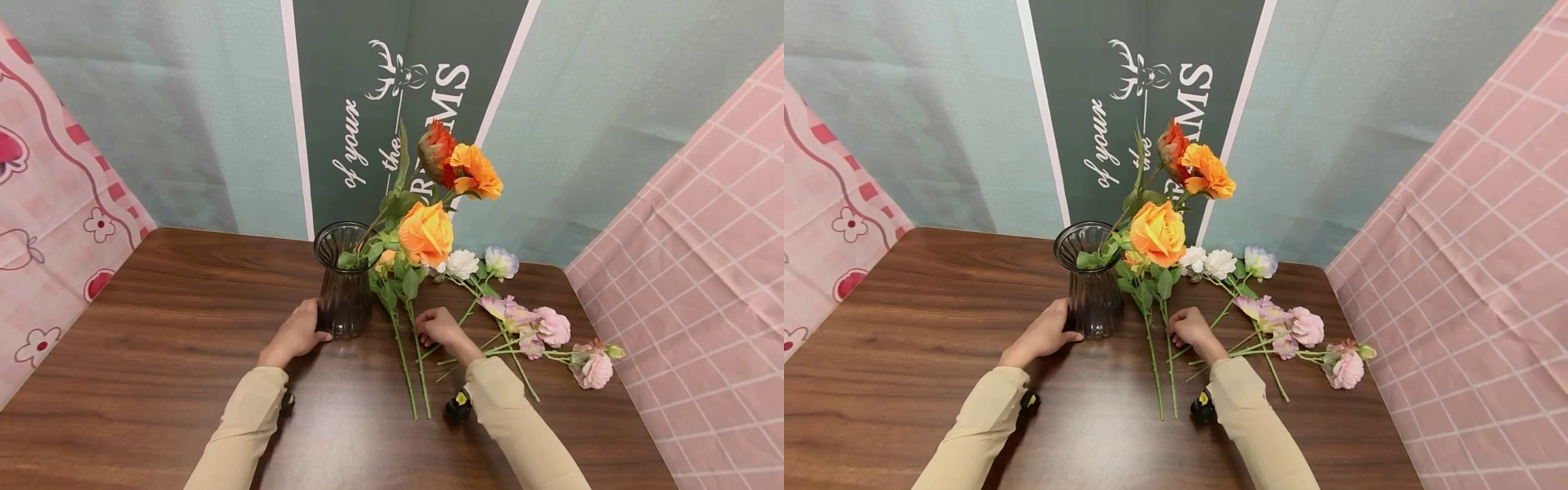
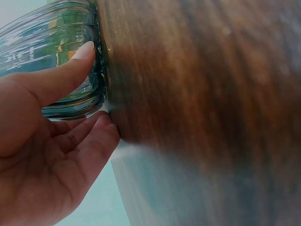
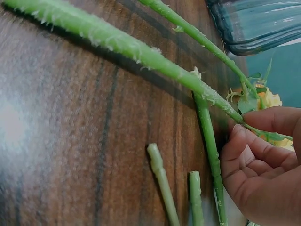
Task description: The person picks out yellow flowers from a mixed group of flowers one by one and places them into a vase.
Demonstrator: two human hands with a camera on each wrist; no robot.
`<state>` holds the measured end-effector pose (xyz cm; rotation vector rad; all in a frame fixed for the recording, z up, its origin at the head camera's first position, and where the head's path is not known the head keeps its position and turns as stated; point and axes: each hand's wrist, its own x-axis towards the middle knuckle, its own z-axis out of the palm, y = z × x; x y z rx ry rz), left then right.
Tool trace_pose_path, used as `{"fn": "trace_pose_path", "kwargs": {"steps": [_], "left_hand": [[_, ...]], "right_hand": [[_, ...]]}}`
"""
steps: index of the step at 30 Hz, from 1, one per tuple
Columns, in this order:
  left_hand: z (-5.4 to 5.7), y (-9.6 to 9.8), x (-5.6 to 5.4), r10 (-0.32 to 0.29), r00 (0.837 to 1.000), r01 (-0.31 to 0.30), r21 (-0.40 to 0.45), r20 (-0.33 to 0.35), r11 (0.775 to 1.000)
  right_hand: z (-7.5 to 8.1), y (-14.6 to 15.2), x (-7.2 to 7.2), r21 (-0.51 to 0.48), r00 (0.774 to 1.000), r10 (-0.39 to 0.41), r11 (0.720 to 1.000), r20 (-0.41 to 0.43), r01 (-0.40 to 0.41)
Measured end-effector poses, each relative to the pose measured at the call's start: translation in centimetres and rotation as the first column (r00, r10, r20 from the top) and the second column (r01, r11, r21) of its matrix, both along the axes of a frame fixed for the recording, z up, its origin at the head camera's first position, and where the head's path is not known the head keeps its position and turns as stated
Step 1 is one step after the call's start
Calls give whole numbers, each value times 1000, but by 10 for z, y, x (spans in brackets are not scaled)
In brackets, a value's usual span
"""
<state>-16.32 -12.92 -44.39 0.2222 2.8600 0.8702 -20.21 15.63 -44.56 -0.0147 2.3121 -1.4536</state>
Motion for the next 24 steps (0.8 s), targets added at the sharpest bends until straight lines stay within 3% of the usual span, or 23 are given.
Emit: {"fn": "trace_pose_path", "kwargs": {"steps": [24], "left_hand": [[1,0,1,-3,1000,3,1,-2,1000]], "right_hand": [[8,-1,2,-76,997,3,997,73,2]]}}
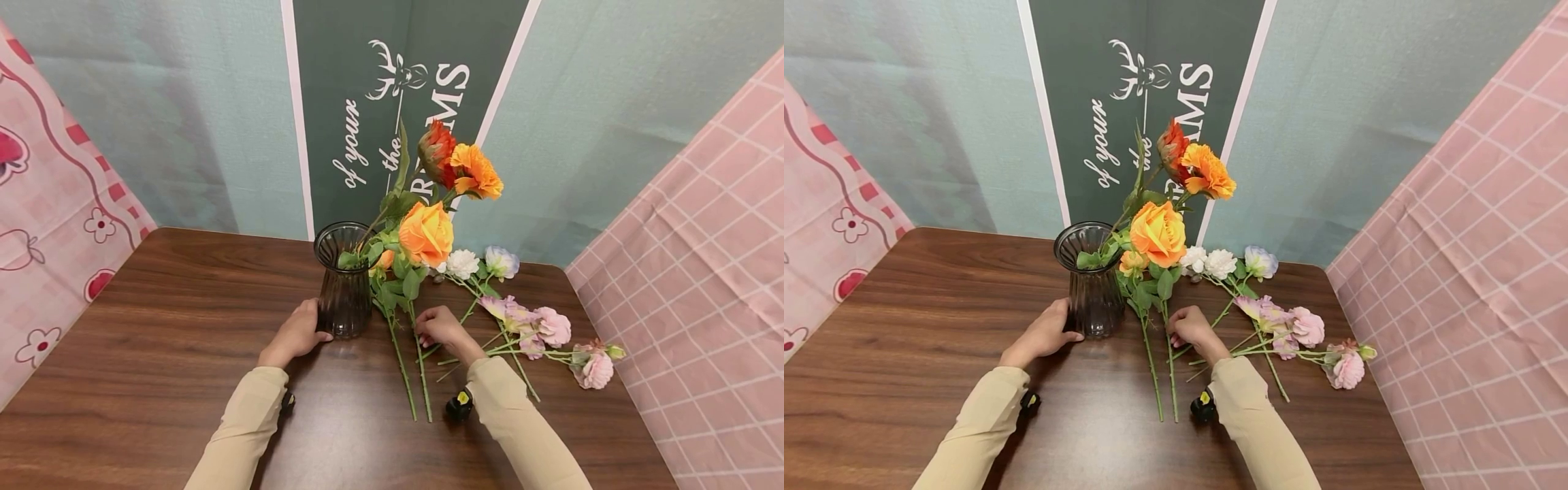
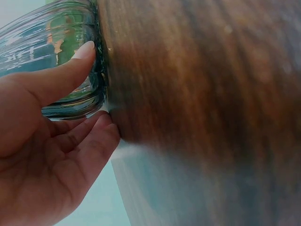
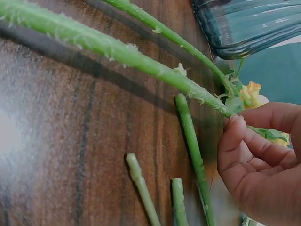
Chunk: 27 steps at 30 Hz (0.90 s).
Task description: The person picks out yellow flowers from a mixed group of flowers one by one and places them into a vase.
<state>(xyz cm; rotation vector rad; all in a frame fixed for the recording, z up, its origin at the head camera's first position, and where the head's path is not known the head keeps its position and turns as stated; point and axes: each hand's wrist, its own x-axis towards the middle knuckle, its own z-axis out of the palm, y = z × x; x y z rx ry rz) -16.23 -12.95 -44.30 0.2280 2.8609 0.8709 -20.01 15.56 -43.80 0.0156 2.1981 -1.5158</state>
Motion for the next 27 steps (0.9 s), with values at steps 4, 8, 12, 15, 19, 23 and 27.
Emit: {"fn": "trace_pose_path", "kwargs": {"steps": [4,8,12,15,19,23,27], "left_hand": [[0,0,1,2,1000,-2,3,8,1000],[0,0,0,1,1000,-1,3,7,1000],[-1,0,0,3,1000,-3,2,2,1000],[-1,0,0,2,1000,-2,0,0,1000],[-1,0,-1,-2,1000,2,1,1,1000],[-1,0,-1,-3,1000,3,1,6,1000],[0,0,0,-5,1000,5,-3,11,1000]], "right_hand": [[2,1,0,-24,1000,4,1000,7,-4],[3,2,-1,-35,1000,0,999,12,1],[5,3,-3,-46,1000,-6,999,15,6],[8,2,-3,-47,1000,-9,999,12,10],[13,3,-3,-54,1000,1,999,-4,-1],[16,4,-2,-79,1000,6,997,3,-6],[19,4,-1,-101,1000,-2,995,21,4]]}}
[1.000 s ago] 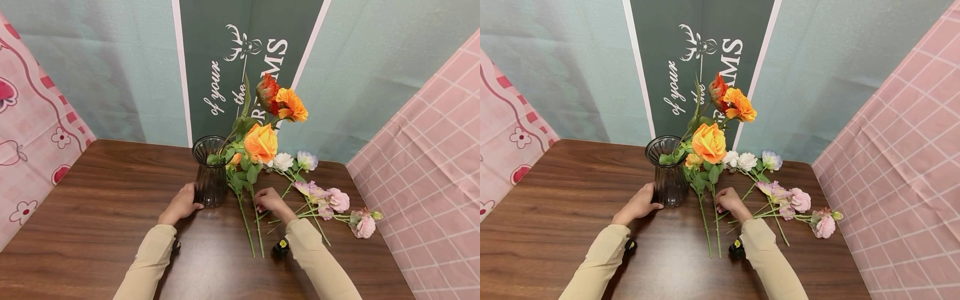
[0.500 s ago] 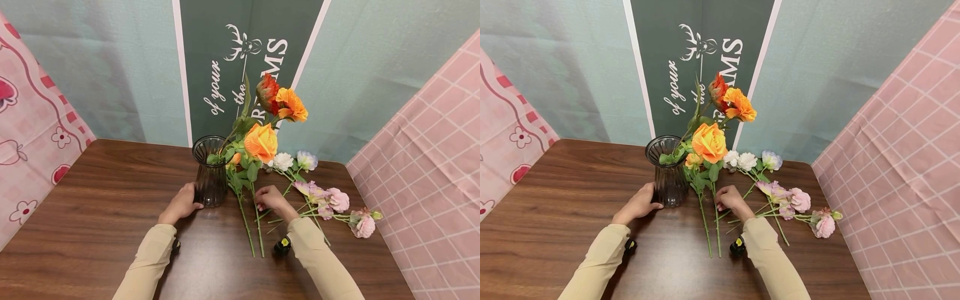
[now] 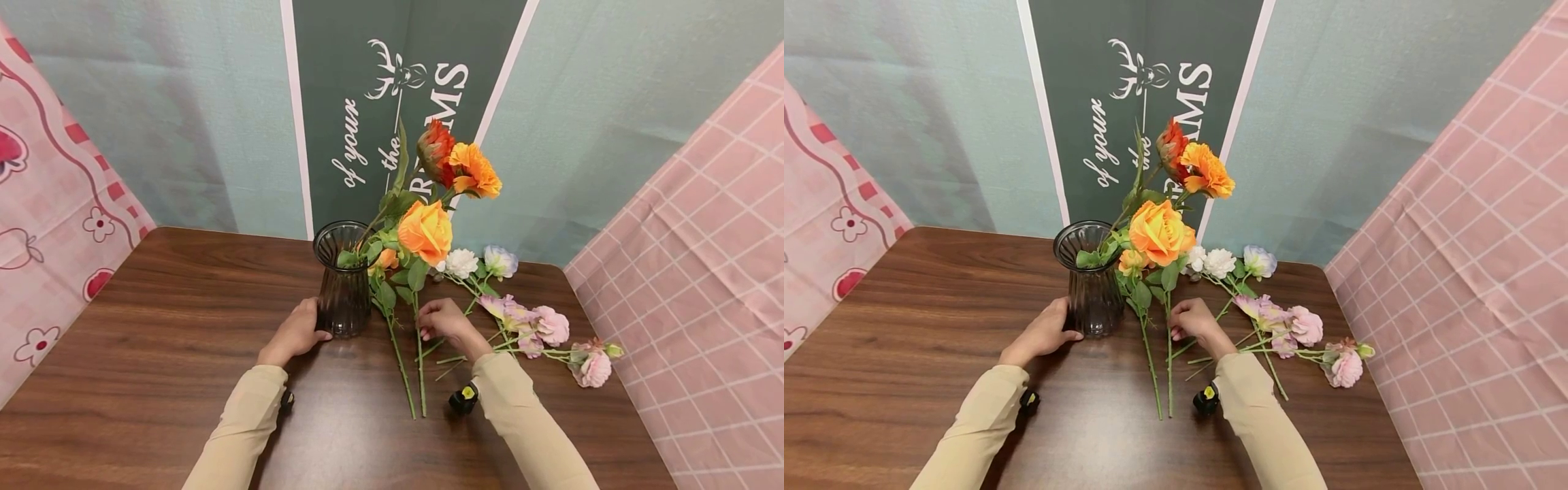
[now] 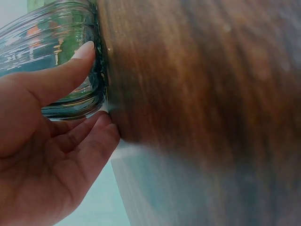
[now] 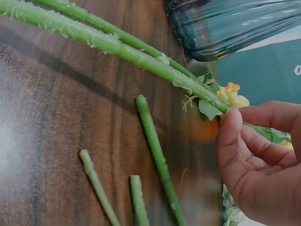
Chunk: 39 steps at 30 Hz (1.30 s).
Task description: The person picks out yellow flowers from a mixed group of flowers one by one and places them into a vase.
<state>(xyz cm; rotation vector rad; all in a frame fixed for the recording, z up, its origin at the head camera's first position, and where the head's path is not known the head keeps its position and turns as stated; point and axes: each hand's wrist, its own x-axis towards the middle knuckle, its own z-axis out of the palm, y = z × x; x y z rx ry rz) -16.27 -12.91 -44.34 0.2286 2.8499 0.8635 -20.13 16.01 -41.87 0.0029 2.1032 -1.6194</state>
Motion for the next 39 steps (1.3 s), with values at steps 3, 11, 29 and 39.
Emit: {"fn": "trace_pose_path", "kwargs": {"steps": [3,11,29,39], "left_hand": [[0,0,0,0,1000,0,2,13,1000],[1,0,0,3,1000,-3,-1,12,1000],[1,1,0,2,999,-2,-2,32,1000],[1,1,0,4,1000,-4,-2,24,1000]], "right_hand": [[4,1,1,-25,1000,-5,1000,7,5],[15,7,0,-74,1000,-5,997,7,5],[32,34,-1,-217,998,20,976,57,-7],[36,44,0,-332,994,-5,942,105,40]]}}
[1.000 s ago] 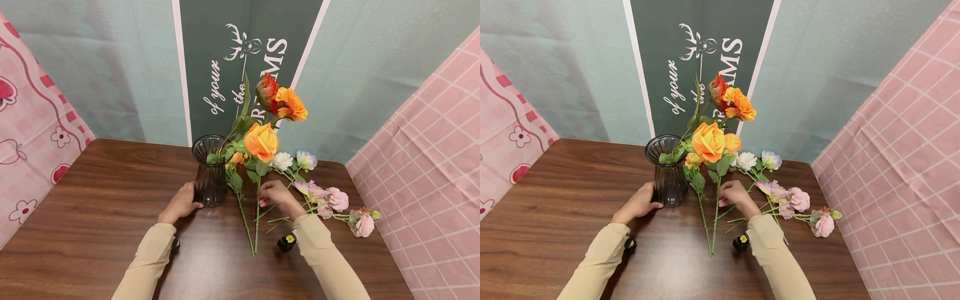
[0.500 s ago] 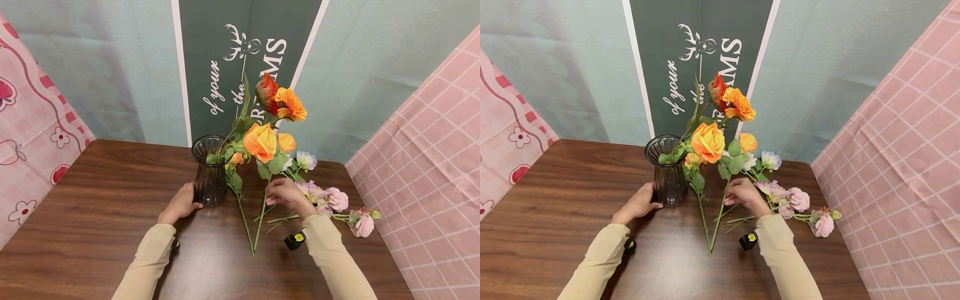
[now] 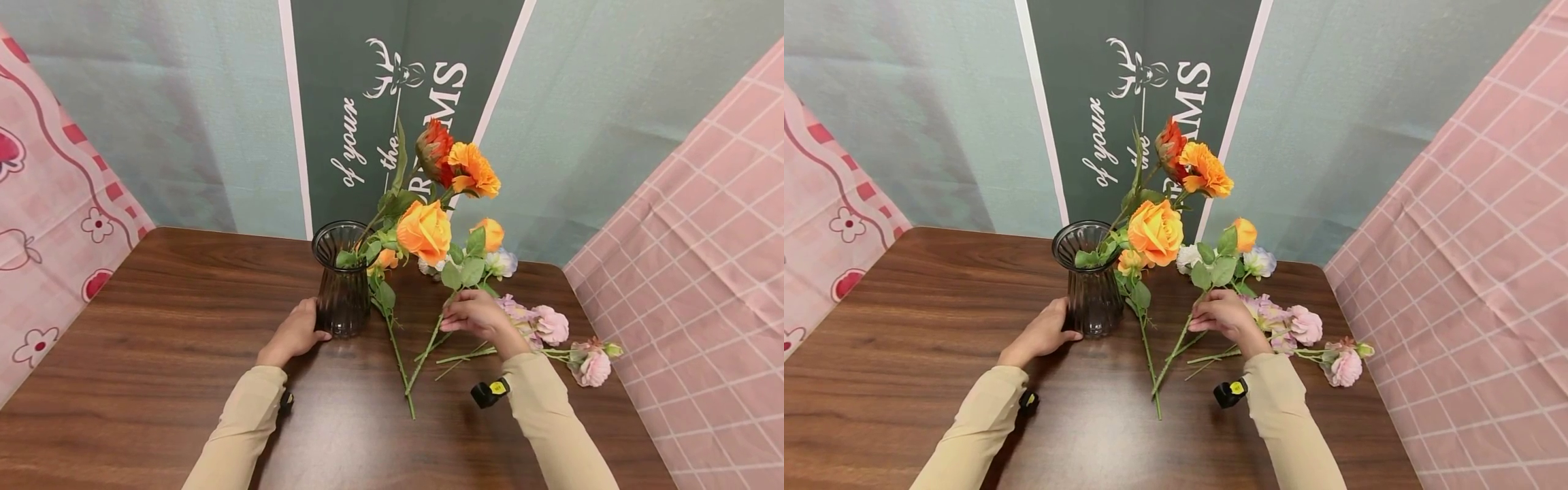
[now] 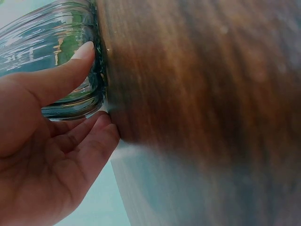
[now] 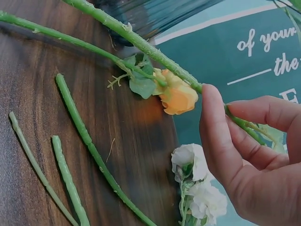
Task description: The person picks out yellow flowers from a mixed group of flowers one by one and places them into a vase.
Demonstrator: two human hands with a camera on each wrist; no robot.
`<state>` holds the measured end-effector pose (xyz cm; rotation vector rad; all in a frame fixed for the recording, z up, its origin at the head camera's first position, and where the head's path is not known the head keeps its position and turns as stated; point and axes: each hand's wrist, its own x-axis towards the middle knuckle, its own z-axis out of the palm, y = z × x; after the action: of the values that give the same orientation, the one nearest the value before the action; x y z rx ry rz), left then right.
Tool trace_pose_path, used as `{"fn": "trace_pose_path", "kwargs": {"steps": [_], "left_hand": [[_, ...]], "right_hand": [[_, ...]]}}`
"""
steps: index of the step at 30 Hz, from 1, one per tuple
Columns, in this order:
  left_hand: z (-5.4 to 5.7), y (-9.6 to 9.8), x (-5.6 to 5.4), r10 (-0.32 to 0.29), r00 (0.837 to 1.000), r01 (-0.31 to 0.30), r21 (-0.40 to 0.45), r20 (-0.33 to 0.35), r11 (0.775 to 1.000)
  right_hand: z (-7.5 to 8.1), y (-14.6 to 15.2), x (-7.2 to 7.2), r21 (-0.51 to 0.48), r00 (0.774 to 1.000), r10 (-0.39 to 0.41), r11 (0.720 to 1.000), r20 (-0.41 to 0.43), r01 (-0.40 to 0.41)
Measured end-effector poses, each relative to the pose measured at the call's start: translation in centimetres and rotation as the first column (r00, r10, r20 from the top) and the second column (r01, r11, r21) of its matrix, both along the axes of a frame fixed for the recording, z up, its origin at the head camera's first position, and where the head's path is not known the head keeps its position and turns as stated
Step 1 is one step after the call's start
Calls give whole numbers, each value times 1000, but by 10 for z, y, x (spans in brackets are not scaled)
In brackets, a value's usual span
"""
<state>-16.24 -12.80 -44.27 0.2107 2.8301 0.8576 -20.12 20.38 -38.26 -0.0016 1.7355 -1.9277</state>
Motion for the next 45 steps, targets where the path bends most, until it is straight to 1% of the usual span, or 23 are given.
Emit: {"fn": "trace_pose_path", "kwargs": {"steps": [4,10,18,25,30,32,45], "left_hand": [[0,0,0,1,1000,-1,-3,-12,1000],[0,-1,0,-5,1000,4,-9,-18,1000],[0,0,0,-2,1000,2,0,-6,1000],[-2,-1,0,-3,1000,3,1,-5,1000],[-2,-1,0,-2,1000,1,-2,-17,1000],[-2,-1,0,2,1000,-2,-1,-12,1000],[-2,-1,-1,3,1000,-3,3,-13,1000]], "right_hand": [[1,3,1,-37,1000,-7,999,18,8],[1,6,3,-54,999,-30,998,28,32],[1,11,4,-93,998,-43,995,42,47],[2,15,5,-136,999,-26,990,36,31],[5,16,5,-143,999,-17,989,36,22],[6,16,6,-146,999,-11,989,34,15],[13,14,3,-216,999,15,976,29,-8]]}}
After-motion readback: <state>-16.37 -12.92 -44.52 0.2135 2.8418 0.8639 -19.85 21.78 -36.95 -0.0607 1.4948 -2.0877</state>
